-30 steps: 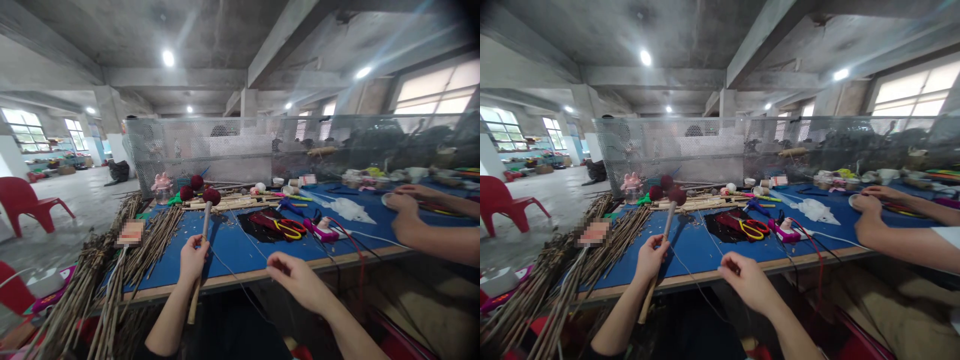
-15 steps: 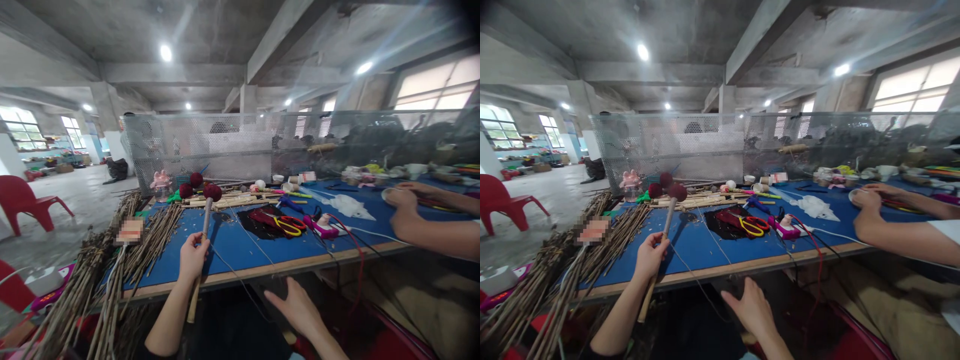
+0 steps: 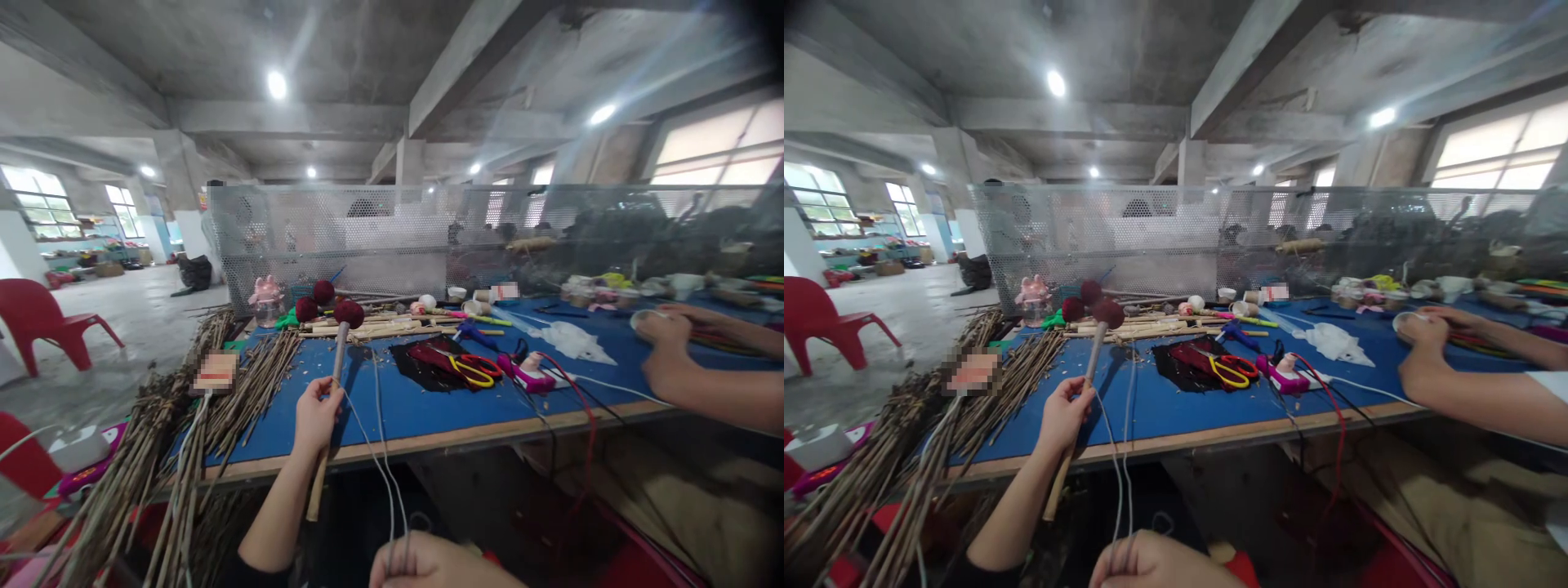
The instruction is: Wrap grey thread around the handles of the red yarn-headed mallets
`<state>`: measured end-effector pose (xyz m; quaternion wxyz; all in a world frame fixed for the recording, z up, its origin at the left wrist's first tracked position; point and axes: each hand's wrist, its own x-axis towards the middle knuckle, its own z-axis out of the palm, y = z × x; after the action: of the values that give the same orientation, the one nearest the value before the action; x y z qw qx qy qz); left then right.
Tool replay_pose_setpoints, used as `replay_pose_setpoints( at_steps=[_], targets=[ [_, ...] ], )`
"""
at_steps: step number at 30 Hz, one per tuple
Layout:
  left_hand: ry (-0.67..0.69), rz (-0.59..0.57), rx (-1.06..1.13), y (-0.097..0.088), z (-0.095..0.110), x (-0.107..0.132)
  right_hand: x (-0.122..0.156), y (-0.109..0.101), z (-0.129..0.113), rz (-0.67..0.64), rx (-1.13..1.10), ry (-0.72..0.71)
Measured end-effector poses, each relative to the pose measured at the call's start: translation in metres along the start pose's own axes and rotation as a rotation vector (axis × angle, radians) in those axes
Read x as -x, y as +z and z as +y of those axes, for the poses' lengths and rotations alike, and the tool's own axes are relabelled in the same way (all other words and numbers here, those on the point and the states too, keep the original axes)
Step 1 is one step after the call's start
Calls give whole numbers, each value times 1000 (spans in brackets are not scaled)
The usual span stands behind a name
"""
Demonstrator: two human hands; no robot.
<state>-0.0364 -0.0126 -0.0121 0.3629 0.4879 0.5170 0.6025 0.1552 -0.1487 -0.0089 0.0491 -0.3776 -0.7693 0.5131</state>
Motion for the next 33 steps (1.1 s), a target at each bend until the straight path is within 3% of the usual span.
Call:
replay_pose_setpoints(
  at_steps=[2,4,5,7,9,11,13,15,17,19,21,23,33],
  targets=[
    [-5,-2,5,1,1,1,0,-8,13,141,236,140],
    [-10,-3,4,1,2,1,15,-22,9,303,417,252],
    [-10,-5,-1,1,3,2,26,-31,1,381,481,269],
    [0,-6,-18,2,3,3,47,-51,-20,512,481,147],
    [23,-4,-49,3,3,3,53,-70,-37,566,342,-11],
    [51,-1,-92,6,3,3,35,-84,-40,544,82,-160],
    [82,6,-134,11,5,1,-4,-94,-34,613,-250,-262],
    [121,19,-170,17,9,-2,-51,-102,-25,698,-517,-236],
    [168,20,-194,23,15,-5,-92,-110,-20,657,-749,-177],
    [214,6,-213,27,20,-7,-119,-117,-20,471,-885,-150],
    [258,-10,-238,27,23,-8,-131,-123,-22,310,-897,-153],
    [293,-11,-285,25,23,-7,-134,-127,-23,244,-843,-156],
    [342,17,-377,25,16,-10,-142,-145,-14,457,-718,-37]
  ],
)
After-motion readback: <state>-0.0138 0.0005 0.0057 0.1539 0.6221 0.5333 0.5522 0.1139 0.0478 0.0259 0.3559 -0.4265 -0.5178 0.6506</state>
